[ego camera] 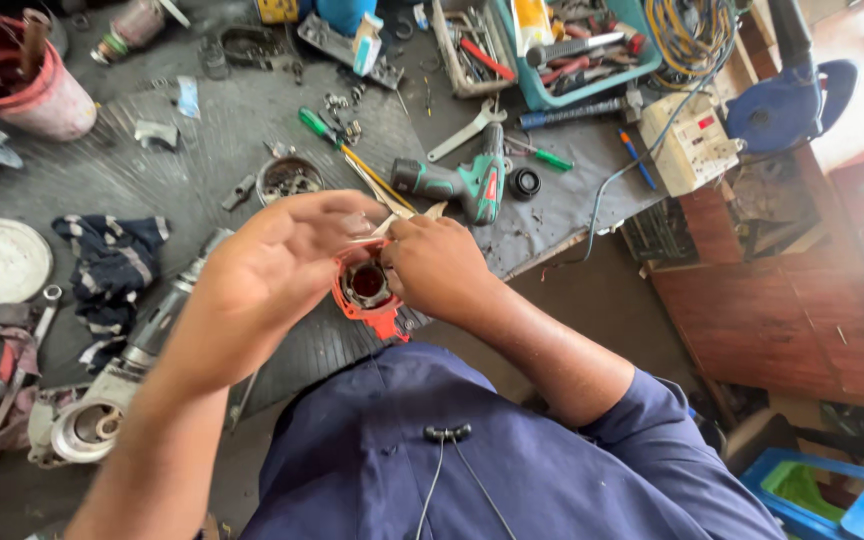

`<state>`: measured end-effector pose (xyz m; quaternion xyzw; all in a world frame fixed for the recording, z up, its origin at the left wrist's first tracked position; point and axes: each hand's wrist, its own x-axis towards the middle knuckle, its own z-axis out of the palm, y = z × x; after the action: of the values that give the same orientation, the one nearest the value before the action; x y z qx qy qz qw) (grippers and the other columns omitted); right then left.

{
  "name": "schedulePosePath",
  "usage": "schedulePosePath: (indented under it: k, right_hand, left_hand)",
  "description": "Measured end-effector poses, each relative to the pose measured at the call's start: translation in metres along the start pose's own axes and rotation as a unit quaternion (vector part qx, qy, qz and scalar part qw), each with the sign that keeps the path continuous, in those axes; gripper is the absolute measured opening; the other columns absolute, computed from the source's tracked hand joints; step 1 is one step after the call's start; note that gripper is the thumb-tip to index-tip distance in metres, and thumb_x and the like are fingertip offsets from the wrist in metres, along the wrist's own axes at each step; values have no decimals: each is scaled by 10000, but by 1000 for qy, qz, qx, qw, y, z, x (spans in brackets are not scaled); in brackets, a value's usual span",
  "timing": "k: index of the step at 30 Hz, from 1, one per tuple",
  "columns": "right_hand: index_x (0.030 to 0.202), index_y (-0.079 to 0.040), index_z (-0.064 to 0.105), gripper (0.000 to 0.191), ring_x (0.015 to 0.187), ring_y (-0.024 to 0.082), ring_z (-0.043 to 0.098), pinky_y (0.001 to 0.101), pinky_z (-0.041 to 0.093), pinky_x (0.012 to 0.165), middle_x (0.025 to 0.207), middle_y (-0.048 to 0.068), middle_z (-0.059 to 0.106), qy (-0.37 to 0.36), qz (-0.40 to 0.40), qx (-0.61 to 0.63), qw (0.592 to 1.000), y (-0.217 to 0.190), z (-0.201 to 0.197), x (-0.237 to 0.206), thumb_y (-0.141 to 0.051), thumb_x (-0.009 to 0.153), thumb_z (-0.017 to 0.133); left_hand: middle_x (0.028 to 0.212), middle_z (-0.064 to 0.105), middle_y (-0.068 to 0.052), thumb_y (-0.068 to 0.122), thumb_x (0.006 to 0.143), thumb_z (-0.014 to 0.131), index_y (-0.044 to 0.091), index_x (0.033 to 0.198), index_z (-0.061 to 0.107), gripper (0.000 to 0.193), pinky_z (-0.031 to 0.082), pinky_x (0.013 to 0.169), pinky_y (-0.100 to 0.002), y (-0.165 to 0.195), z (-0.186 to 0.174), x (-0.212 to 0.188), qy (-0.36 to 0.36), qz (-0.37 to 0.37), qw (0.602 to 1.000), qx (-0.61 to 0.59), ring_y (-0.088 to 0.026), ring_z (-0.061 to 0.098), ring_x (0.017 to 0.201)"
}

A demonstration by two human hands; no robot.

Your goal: The person reassembles a small red electric water pump on a cluttered workbench. They fit the motor armature into the red pump housing, press the housing halves together, tap components into place with a hammer, and handle small screws and wires while working the parts into position.

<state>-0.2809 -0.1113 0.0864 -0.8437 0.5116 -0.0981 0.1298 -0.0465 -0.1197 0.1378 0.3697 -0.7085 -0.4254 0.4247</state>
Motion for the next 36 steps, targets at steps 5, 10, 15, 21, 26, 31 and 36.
schedulePosePath:
  k: [5,10,15,21,26,31,36]
  right_hand:
    - [954,-136,751,201,1094,244,622,450,503,869,1038,53,669,-26,-26,-83,996,-2,3,6,-285,836,684]
    - [951,-121,719,164,1103,256,624,438,512,884,1075,72,639,3,-1,-44,999,1,4,-1,-268,882,692]
    - [985,-92,676,203,1082,286,626,431,524,905,1184,91,637,61,13,76,995,15,10,-21,-259,877,717]
    - [1025,-75,662,201,1149,330,632,423,531,954,1248,125,628,101,37,247,963,26,30,-28,-214,910,750]
    - [1046,-100,670,185,1194,315,651,392,543,999,1319,115,625,138,40,302,942,28,40,-40,-223,935,750]
    - [1054,-112,676,192,1219,268,661,372,556,1019,1336,68,638,154,24,322,934,26,45,-49,-241,925,737]
    - [1010,-121,668,179,1167,248,662,356,554,998,1330,65,630,150,6,298,943,24,47,-52,-281,955,728]
  left_hand:
    - [1355,466,-313,260,987,758,43,1356,590,460,409,1094,-562,70,-8,11,161,272,869,381,-451,480,1278]
    - [1436,582,-209,114,935,763,76,1195,681,275,471,1103,-515,45,7,22,65,268,906,321,-385,568,1316]
    - [1285,681,-102,231,782,816,99,939,719,227,528,929,-434,-15,35,11,-54,96,927,358,-300,659,1121]
    - [1049,681,-56,372,769,799,144,957,721,305,570,774,-437,-44,38,8,-255,-105,853,443,-275,706,958]
    - [1009,652,-40,398,839,742,176,957,702,254,589,732,-434,-33,50,22,-318,-124,796,500,-278,726,870]
    - [1150,643,61,430,787,761,230,998,731,292,601,823,-407,-24,54,27,-364,-175,767,498,-220,722,996]
    - [1345,566,70,452,791,784,260,1101,712,371,605,912,-367,-50,64,27,-420,-174,707,542,-166,703,1116]
